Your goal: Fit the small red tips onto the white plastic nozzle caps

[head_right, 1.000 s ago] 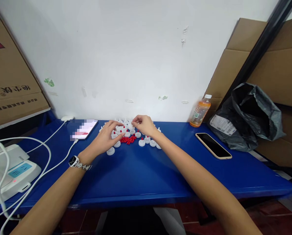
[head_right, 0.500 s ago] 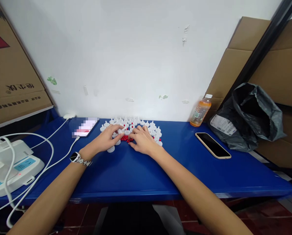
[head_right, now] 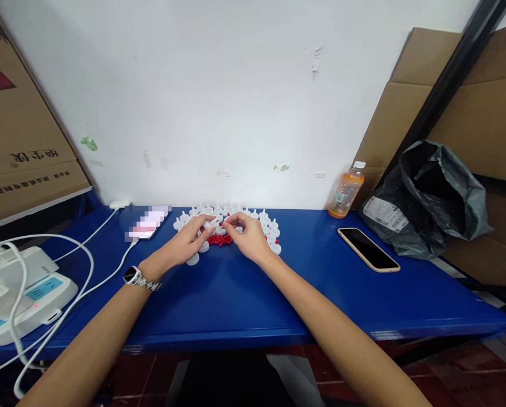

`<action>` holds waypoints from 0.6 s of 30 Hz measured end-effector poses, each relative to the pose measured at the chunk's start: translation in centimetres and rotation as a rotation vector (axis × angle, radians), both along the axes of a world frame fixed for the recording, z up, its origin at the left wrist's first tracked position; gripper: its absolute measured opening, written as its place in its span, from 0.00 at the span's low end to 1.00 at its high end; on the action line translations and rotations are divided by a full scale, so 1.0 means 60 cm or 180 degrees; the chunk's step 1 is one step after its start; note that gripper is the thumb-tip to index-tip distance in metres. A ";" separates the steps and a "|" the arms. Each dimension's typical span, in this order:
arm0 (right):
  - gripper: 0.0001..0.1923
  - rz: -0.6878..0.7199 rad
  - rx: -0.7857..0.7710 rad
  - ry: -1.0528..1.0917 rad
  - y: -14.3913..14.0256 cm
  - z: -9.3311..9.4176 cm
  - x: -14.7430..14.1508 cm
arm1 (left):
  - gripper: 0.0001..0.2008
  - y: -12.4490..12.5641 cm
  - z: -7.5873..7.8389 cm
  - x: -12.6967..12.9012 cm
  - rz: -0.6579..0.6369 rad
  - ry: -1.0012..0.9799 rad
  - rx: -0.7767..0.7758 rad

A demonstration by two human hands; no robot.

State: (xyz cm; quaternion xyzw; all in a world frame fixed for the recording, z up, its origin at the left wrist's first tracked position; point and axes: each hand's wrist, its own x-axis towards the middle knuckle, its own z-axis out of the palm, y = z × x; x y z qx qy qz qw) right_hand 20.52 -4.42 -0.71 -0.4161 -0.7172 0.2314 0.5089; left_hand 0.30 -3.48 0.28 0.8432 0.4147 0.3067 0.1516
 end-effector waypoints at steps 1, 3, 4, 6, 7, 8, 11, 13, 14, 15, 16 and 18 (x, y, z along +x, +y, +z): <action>0.12 0.0122 -0.0221 0.0498 0.002 0.001 -0.002 | 0.23 -0.006 0.002 0.003 -0.0043 -0.0044 -0.0049; 0.16 0.0318 -0.0506 0.1146 0.004 0.002 -0.006 | 0.24 -0.018 0.008 0.009 -0.0154 -0.0089 -0.0115; 0.18 0.0350 -0.0576 0.1308 0.004 0.003 -0.007 | 0.24 -0.024 0.011 0.013 -0.0205 -0.0101 -0.0141; 0.19 0.0340 -0.0659 0.1449 0.003 0.005 -0.009 | 0.24 -0.033 0.015 0.017 -0.0277 -0.0130 -0.0176; 0.19 0.0325 -0.0684 0.1489 0.002 0.006 -0.009 | 0.24 -0.035 0.016 0.019 -0.0302 -0.0141 -0.0181; 0.19 0.0302 -0.0695 0.1533 0.000 0.008 -0.010 | 0.24 -0.036 0.016 0.020 -0.0315 -0.0147 -0.0173; 0.20 0.0269 -0.0701 0.1708 -0.005 0.013 -0.009 | 0.24 -0.032 0.010 0.021 -0.0317 -0.0133 -0.0130; 0.20 0.0335 -0.0767 0.1810 -0.006 0.015 -0.010 | 0.25 -0.028 0.005 0.022 -0.0320 -0.0113 -0.0111; 0.21 0.0371 -0.0814 0.1847 -0.007 0.016 -0.010 | 0.25 -0.028 0.003 0.023 -0.0324 -0.0108 -0.0100; 0.21 0.0387 -0.0847 0.1874 -0.007 0.015 -0.011 | 0.25 -0.028 0.002 0.025 -0.0331 -0.0101 -0.0085; 0.21 0.0387 -0.0866 0.1886 -0.006 0.015 -0.011 | 0.25 -0.029 0.001 0.026 -0.0343 -0.0093 -0.0064; 0.21 0.0360 -0.0849 0.1896 -0.005 0.013 -0.012 | 0.25 -0.033 0.001 0.030 -0.0371 -0.0069 -0.0023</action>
